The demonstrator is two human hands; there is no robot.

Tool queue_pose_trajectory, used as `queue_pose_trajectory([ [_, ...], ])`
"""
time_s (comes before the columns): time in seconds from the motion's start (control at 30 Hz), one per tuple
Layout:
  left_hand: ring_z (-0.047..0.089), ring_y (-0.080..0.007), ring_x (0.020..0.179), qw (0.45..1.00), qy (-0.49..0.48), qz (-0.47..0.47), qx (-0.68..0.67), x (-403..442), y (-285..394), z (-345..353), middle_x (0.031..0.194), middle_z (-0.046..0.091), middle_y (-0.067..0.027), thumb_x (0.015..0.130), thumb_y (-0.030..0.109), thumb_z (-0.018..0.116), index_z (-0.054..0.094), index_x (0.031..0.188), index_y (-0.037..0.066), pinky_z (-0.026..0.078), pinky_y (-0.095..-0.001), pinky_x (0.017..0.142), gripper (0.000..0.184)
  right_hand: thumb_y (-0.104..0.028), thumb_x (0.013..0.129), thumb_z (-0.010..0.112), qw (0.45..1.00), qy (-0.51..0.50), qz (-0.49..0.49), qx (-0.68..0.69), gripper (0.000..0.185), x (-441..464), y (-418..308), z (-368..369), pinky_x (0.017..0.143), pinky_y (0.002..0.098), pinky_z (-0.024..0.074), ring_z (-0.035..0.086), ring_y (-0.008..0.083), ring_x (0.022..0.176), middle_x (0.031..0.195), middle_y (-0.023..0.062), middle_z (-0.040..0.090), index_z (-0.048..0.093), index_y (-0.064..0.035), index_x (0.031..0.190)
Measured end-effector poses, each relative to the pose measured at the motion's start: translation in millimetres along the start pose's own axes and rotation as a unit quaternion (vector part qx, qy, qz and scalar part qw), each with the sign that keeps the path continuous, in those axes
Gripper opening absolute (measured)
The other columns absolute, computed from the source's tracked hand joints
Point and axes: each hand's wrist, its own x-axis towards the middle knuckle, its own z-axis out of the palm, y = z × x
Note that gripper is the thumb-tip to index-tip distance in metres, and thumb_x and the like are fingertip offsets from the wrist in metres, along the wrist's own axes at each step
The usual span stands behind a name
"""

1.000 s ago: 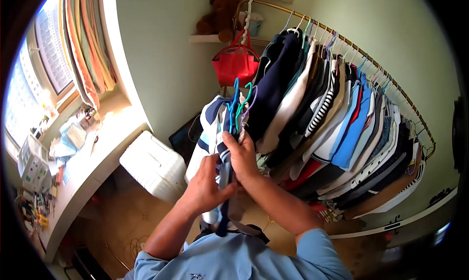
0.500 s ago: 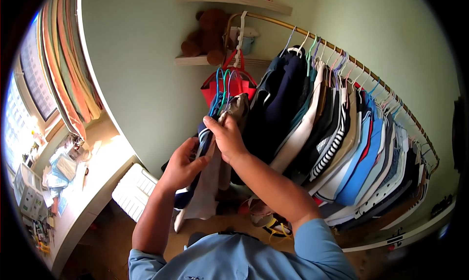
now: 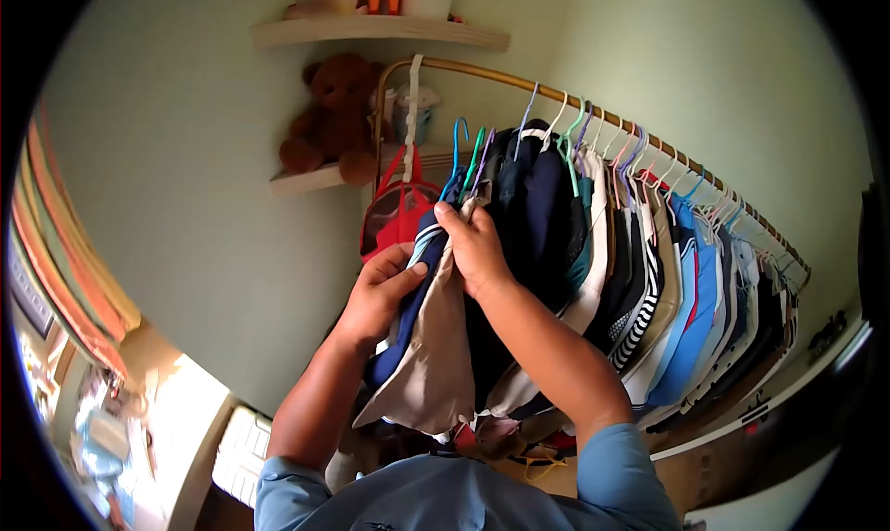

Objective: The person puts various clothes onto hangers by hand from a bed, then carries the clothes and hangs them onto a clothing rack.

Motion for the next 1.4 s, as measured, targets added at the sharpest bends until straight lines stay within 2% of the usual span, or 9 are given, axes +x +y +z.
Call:
queue_pose_trajectory([
  [0.2,0.063,-0.0122,0.094,0.995,-0.058,0.063,0.046,82.8,35.4,-6.9,0.107,0.068,-0.0077,0.097,0.008,0.057,0.056,0.123,-0.005,0.049,-0.027,0.088,0.029,-0.02,0.094,0.066,0.997,0.012,-0.062,-0.042,0.014,65.1,-50.2,3.9,0.065,0.0288,0.0538,0.063,0.012,0.071,0.085,0.0006,0.065,0.061,-0.0078,0.097],
  [0.23,0.063,-0.0118,0.094,0.994,-0.063,0.074,0.046,96.2,40.3,-7.3,0.107,0.068,-0.0075,0.097,0.008,0.057,0.057,0.123,-0.005,0.05,-0.0264,0.087,0.029,-0.023,0.093,0.068,0.997,0.032,-0.061,-0.045,0.018,74.4,-59.1,8.7,0.065,0.0268,0.0488,0.057,0.0082,0.07,0.08,-0.0019,0.063,0.062,-0.007,0.087],
  [0.37,0.064,-0.0093,0.084,0.994,-0.035,0.084,0.063,134.7,51.6,-14.0,0.099,0.07,-0.0062,0.097,0.011,0.058,0.061,0.117,-0.003,0.052,-0.0243,0.077,0.025,-0.021,0.094,0.067,0.997,0.011,-0.038,-0.065,0.017,119.2,-62.8,-5.2,0.073,0.0313,0.055,0.066,0.014,0.079,0.089,0.0039,0.068,0.062,-0.0058,0.098],
  [0.63,0.064,-0.0103,0.082,0.987,-0.028,0.003,0.158,182.9,45.1,-53.7,0.099,0.069,-0.0068,0.098,0.015,0.059,0.061,0.119,-0.003,0.052,-0.0252,0.074,0.028,-0.025,0.092,0.07,0.994,0.05,0.021,-0.094,0.02,160.6,-46.6,-1.5,0.068,0.0288,0.0473,0.058,0.0109,0.072,0.081,0.0004,0.063,0.062,-0.0082,0.087],
  [0.77,0.062,-0.0139,0.091,0.987,0.005,0.018,0.158,191.1,10.1,-81.9,0.103,0.068,-0.0106,0.097,0.019,0.062,0.056,0.123,-0.005,0.05,-0.0262,0.082,0.036,-0.033,0.097,0.062,0.982,0.089,0.056,-0.153,0.031,158.4,-29.8,-1.8,0.039,0.0284,0.0344,0.045,0.0121,0.045,0.063,-0.0007,0.051,0.052,-0.0124,0.076],
  [1.0,0.056,-0.0163,0.104,0.981,0.023,0.072,0.18,163.9,38.2,-73.8,0.113,0.06,-0.0096,0.093,0.039,0.069,0.045,0.136,-0.002,0.045,-0.0274,0.093,0.065,-0.032,0.098,0.054,0.979,0.168,0.005,-0.12,0.028,155.5,-41.1,-28.2,0.037,0.0292,0.0368,0.05,0.014,0.046,0.062,0.0014,0.052,0.057,-0.0086,0.082],
  [1.1,0.052,-0.0154,0.109,0.933,0.002,0.11,0.342,152.4,40.8,-71.4,0.116,0.056,-0.0057,0.09,0.029,0.072,0.05,0.135,0.002,0.041,-0.0285,0.098,0.057,-0.03,0.096,0.056,0.975,0.137,0.038,-0.169,0.027,149.7,-46.0,-44.4,0.037,0.0293,0.0354,0.049,0.0144,0.044,0.061,0.0022,0.053,0.057,-0.0083,0.08],
  [1.27,0.053,-0.0186,0.11,0.904,-0.007,0.097,0.417,152.9,40.4,-63.9,0.117,0.058,-0.012,0.085,0.013,0.07,0.062,0.11,-0.004,0.041,-0.0276,0.096,0.032,-0.027,0.096,0.058,0.975,0.049,0.074,-0.202,0.028,134.9,-56.5,-47.1,0.038,0.0259,0.0355,0.047,0.0103,0.043,0.063,0.0021,0.058,0.058,-0.0089,0.075],
  [1.4,0.053,-0.0227,0.118,0.906,0.055,0.199,0.37,162.3,21.5,-64.9,0.13,0.057,-0.016,0.084,0.007,0.067,0.061,0.104,-0.006,0.038,-0.0292,0.101,0.025,-0.034,0.093,0.064,0.947,0.046,0.06,-0.312,0.028,116.7,-61.6,-41.3,0.044,0.0248,0.0434,0.058,0.0103,0.059,0.076,0.0035,0.062,0.058,-0.0066,0.094],
])
